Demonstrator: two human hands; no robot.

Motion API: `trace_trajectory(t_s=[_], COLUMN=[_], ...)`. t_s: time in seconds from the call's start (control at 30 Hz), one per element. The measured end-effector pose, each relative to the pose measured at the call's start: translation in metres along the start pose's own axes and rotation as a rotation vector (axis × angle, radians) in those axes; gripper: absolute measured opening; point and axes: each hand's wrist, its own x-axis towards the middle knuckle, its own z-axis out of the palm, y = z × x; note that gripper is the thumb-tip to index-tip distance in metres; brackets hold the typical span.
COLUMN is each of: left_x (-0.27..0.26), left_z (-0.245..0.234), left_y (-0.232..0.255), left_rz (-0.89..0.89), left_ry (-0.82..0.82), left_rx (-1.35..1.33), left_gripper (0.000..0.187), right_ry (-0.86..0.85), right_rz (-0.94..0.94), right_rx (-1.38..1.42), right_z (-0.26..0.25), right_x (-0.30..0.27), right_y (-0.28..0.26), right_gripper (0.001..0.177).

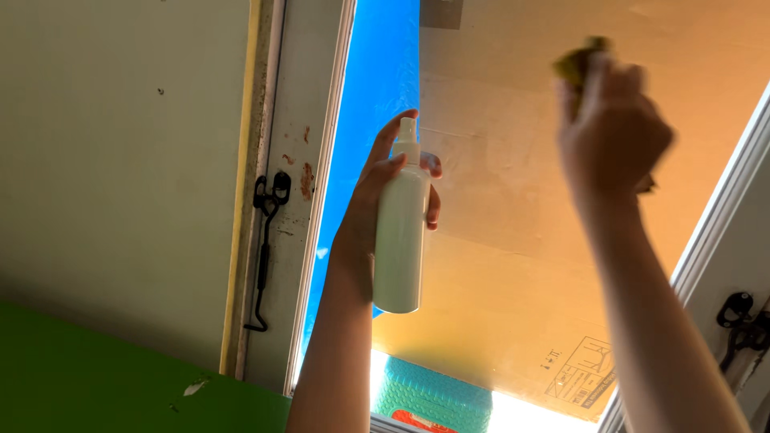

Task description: The person cleans a glass pane in a door using a cloth and a spray bottle. The person wipes the glass repeatedly and holds a white spray bottle in the other hand.

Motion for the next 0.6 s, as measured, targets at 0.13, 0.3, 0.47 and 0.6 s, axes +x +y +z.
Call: trace_trajectory(t_s=[0.13, 0.3, 0.47, 0.6], left_x=[0.01, 0.014, 0.01, 0.012], left_z=[-0.003, -0.008, -0.007, -0.002], left_y=[0.005, 0.016, 0.025, 0.026], left_rz=[0.046, 0.106, 0.112, 0.126], left_ry=[-0.031, -0.124, -0.131, -0.138], left_rx=[-0.006, -0.036, -0.029, -0.02], left_gripper=[0.079, 0.076, 0.076, 0.075], right_ry=[-0.065, -0.161, -0.224, -0.177], right_rz=[-0.121, -0.383, -0.604, -0.573], right_rx=[0.122, 0.408, 0.446, 0.519], right_z=[-0.016, -0.049, -0.067, -0.079], right_x=[0.01, -0.008, -0.044, -0.072], right_y=[-0.059, -0.087, -0.075, -0.047], right_gripper=[0.041, 0.032, 0.034, 0.044])
